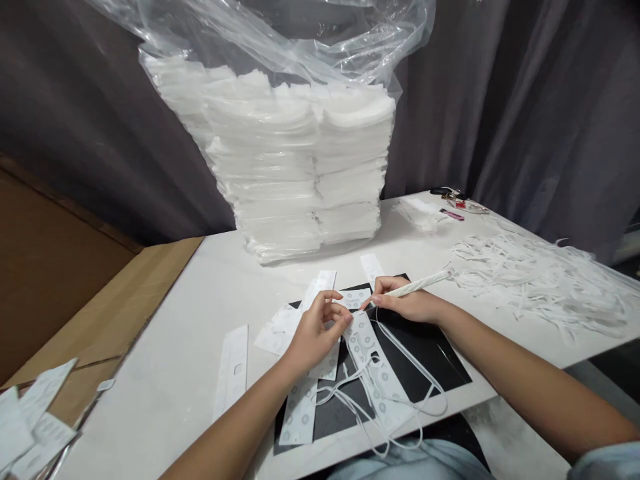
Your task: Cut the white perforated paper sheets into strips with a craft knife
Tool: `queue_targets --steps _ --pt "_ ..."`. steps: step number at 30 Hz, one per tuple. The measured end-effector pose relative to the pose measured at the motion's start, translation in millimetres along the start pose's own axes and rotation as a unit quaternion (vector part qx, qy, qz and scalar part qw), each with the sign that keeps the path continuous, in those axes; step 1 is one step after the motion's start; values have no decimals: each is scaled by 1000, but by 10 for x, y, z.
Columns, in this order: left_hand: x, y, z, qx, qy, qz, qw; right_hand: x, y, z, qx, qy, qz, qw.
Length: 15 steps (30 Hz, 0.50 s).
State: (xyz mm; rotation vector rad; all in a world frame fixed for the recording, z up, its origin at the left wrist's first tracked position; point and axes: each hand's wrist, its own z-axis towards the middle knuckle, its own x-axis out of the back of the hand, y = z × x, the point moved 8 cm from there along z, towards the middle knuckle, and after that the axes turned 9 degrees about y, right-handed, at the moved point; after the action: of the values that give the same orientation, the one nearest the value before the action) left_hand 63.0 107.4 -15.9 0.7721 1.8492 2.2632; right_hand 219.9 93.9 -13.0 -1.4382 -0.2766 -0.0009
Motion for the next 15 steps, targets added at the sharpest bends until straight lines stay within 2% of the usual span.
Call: queue_targets --steps 7,11,15 --pt "-41 -2 -45 18 -26 131 991 -10 -85 -46 19 0 -61 998" --pt "-66 50 -78 2 -35 109 993 -45 -114 -67 28 -2 -158 987" --pt "-106 75 -120 2 -73 69 995 -22 -126 -46 42 17 -212 976"
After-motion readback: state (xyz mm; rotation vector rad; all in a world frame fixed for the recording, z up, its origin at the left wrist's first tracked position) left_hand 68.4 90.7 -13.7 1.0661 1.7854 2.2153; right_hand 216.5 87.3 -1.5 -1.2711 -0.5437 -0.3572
